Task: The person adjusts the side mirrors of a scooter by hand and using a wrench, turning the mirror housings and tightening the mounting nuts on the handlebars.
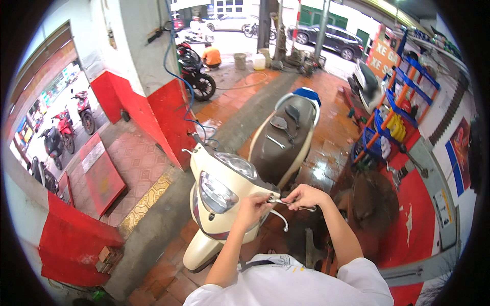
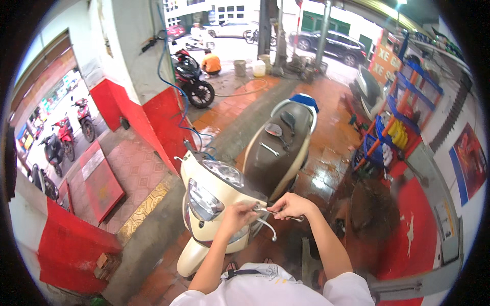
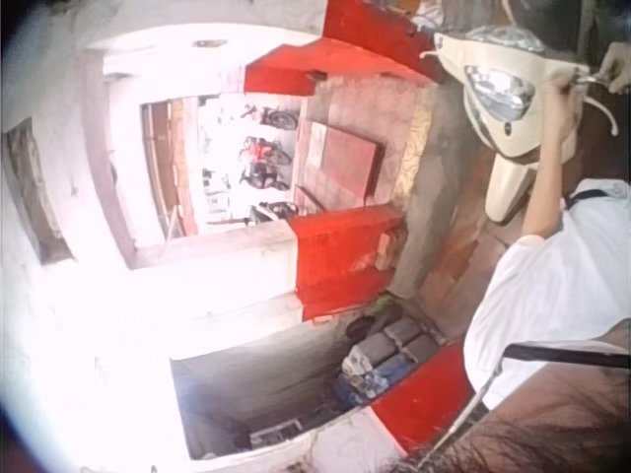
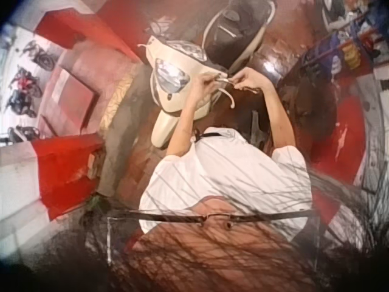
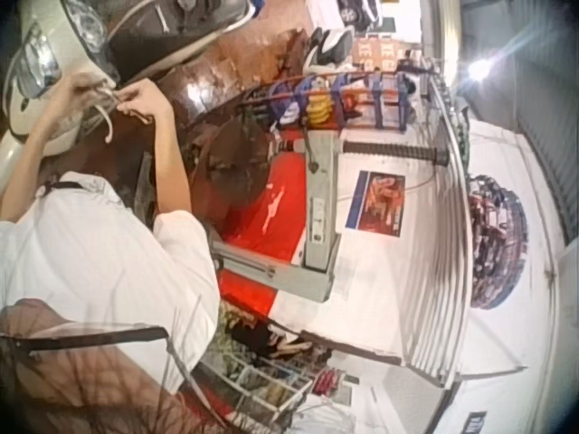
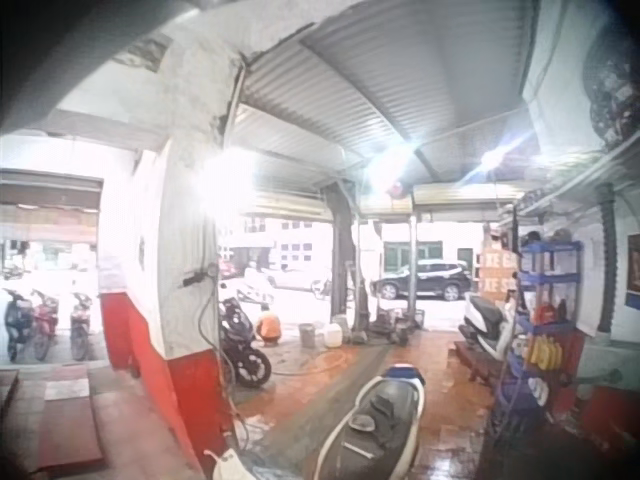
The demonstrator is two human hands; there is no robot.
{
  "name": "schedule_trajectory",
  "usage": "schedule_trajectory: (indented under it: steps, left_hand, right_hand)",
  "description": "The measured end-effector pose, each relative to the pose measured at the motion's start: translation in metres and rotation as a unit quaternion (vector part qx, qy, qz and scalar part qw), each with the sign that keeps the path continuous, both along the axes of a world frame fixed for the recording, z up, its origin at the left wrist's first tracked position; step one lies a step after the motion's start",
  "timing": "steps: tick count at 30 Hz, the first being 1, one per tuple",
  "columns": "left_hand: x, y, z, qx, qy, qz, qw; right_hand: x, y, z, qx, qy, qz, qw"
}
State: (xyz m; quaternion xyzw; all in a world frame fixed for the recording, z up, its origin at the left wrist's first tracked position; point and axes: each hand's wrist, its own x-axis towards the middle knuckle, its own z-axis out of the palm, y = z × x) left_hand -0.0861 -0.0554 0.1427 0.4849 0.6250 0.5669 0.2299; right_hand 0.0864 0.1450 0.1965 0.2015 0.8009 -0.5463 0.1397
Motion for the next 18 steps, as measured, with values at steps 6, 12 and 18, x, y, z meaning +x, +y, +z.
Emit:
schedule_trajectory:
  steps: [6, 12, 18]
  left_hand:
    - [-0.005, 0.003, 0.002, -0.056, -0.026, 0.005, 0.998]
    - [0.001, 0.003, 0.008, 0.04, 0.0, -0.076, 0.996]
    - [-0.013, 0.005, 0.009, -0.052, 0.134, -0.071, 0.987]
  right_hand:
    - [-0.028, 0.006, 0.014, 0.078, -0.017, 0.095, 0.992]
    - [-0.007, 0.01, 0.019, 0.075, 0.003, 0.101, 0.992]
    - [0.029, -0.003, -0.021, -0.124, 0.124, -0.145, 0.974]
